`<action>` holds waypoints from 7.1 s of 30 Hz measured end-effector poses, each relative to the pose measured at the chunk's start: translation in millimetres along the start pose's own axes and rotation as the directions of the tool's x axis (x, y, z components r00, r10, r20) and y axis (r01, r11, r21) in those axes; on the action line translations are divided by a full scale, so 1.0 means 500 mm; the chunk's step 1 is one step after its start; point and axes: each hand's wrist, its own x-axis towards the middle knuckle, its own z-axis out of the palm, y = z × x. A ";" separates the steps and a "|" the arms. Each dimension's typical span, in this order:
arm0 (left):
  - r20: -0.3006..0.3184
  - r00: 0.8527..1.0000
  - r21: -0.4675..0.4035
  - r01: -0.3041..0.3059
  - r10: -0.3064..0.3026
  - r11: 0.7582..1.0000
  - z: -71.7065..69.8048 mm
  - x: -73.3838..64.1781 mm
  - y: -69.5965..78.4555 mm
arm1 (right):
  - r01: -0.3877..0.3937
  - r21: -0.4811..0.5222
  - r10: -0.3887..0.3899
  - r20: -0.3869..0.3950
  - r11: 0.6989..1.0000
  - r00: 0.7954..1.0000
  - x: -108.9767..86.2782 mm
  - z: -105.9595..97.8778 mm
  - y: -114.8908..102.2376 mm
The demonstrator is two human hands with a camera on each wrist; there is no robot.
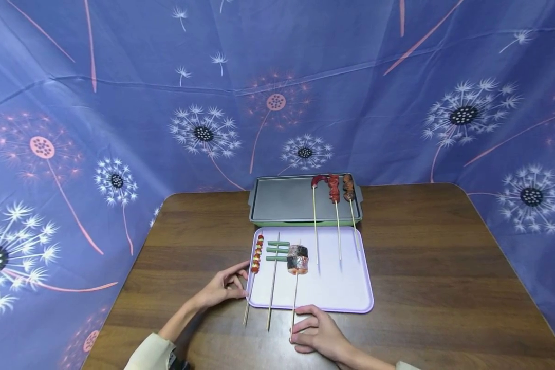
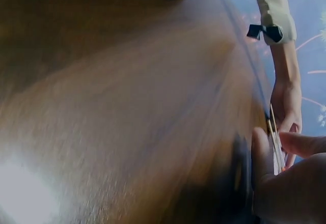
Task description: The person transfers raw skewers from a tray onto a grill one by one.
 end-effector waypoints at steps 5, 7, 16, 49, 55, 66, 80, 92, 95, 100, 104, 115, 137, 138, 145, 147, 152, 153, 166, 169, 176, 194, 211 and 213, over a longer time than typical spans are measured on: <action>0.000 1.000 -0.006 0.007 -0.007 1.000 0.000 0.000 0.003 | -0.013 0.036 0.014 -0.049 0.999 0.999 0.004 0.012 -0.001; 0.001 1.000 -0.008 0.006 -0.006 1.000 0.000 0.001 0.003 | -0.022 0.042 0.025 -0.065 0.999 0.998 0.005 0.013 -0.005; -0.001 1.000 -0.017 0.010 -0.010 1.000 0.001 -0.001 0.003 | -0.040 0.032 0.042 -0.072 0.999 0.996 0.005 0.001 -0.025; -0.004 1.000 -0.024 -0.013 0.013 1.000 0.005 -0.006 0.008 | 0.020 0.086 -0.025 0.065 0.996 0.998 -0.003 -0.042 -0.047; 0.003 1.000 -0.025 -0.011 0.011 1.000 0.007 -0.005 0.008 | 0.069 0.056 -0.072 0.064 0.996 0.995 -0.011 -0.040 -0.048; 0.004 1.000 -0.009 -0.028 0.028 1.000 0.004 -0.004 0.005 | 0.180 0.028 -0.182 0.137 0.983 0.974 -0.023 -0.014 -0.073; 0.002 1.000 -0.007 0.000 0.000 1.000 0.001 -0.001 0.006 | 0.212 0.029 -0.214 0.190 0.977 0.958 -0.015 -0.022 -0.115; 0.007 1.000 -0.015 0.001 -0.001 1.000 0.001 -0.004 0.008 | 0.152 -0.040 -0.146 0.119 0.988 0.982 0.006 -0.034 -0.158; 0.005 1.000 -0.022 -0.002 0.002 1.000 0.001 -0.004 0.007 | 0.123 -0.059 -0.117 0.088 0.991 0.989 0.011 -0.036 -0.173; 0.003 1.000 -0.018 -0.007 0.007 1.000 0.001 -0.004 0.002 | 0.119 -0.091 -0.115 0.056 0.989 0.992 0.024 -0.045 -0.198; 0.006 1.000 -0.024 -0.019 0.019 1.000 0.001 -0.005 0.000 | 0.100 -0.102 -0.098 0.026 0.990 0.995 0.043 -0.054 -0.214; 0.010 0.999 -0.001 -0.034 0.034 0.999 -0.003 -0.004 -0.002 | 0.036 -0.106 -0.041 -0.047 0.994 0.998 0.096 -0.078 -0.241; 0.005 1.000 0.006 -0.020 0.020 1.000 0.000 -0.003 0.003 | -0.055 0.063 0.063 -0.129 0.996 0.990 0.189 -0.120 -0.309; 0.005 1.000 0.004 -0.023 0.023 1.000 0.000 -0.003 0.003 | -0.049 0.063 0.057 -0.139 0.997 0.989 0.190 -0.120 -0.310; -0.002 1.000 -0.002 -0.025 0.025 1.000 -0.001 -0.007 0.004 | -0.022 -0.121 -0.003 -0.197 0.992 0.980 0.191 -0.114 -0.305; -0.002 1.000 -0.001 -0.028 0.028 1.000 -0.001 -0.007 0.005 | -0.023 -0.191 -0.015 -0.198 0.981 0.980 0.188 -0.114 -0.303; -0.005 1.000 0.002 -0.007 0.007 1.000 -0.001 -0.007 0.006 | -0.040 -0.281 -0.014 -0.187 0.959 0.982 0.185 -0.118 -0.297; -0.006 1.000 0.000 0.000 0.000 1.000 -0.001 -0.006 0.007 | -0.038 -0.290 -0.015 -0.180 0.956 0.984 0.184 -0.118 -0.297; 0.002 1.000 0.010 -0.011 0.011 1.000 0.002 -0.007 0.005 | 0.043 -0.337 -0.042 0.009 0.941 0.999 0.112 -0.125 -0.305; 0.005 1.000 0.002 -0.005 0.005 1.000 0.004 -0.007 0.003 | 0.095 -0.341 -0.069 0.088 0.935 0.994 0.077 -0.144 -0.296; 0.007 1.000 -0.018 0.016 -0.016 1.000 0.002 -0.008 0.004 | 0.260 -0.328 -0.175 0.267 0.908 0.948 -0.007 -0.209 -0.257; -0.011 1.000 -0.023 0.005 -0.005 1.000 0.009 -0.006 -0.005 | 0.458 -0.586 -0.452 0.169 0.669 0.876 -0.073 -0.361 -0.153; -0.049 0.994 -0.154 0.094 -0.103 0.984 0.037 -0.071 0.018 | 0.349 -0.394 -0.340 0.094 0.850 0.936 -0.060 -0.411 -0.088; -0.040 0.993 -0.162 0.103 -0.110 0.982 0.047 -0.079 0.019 | 0.356 -0.409 -0.346 0.102 0.840 0.933 -0.059 -0.412 -0.084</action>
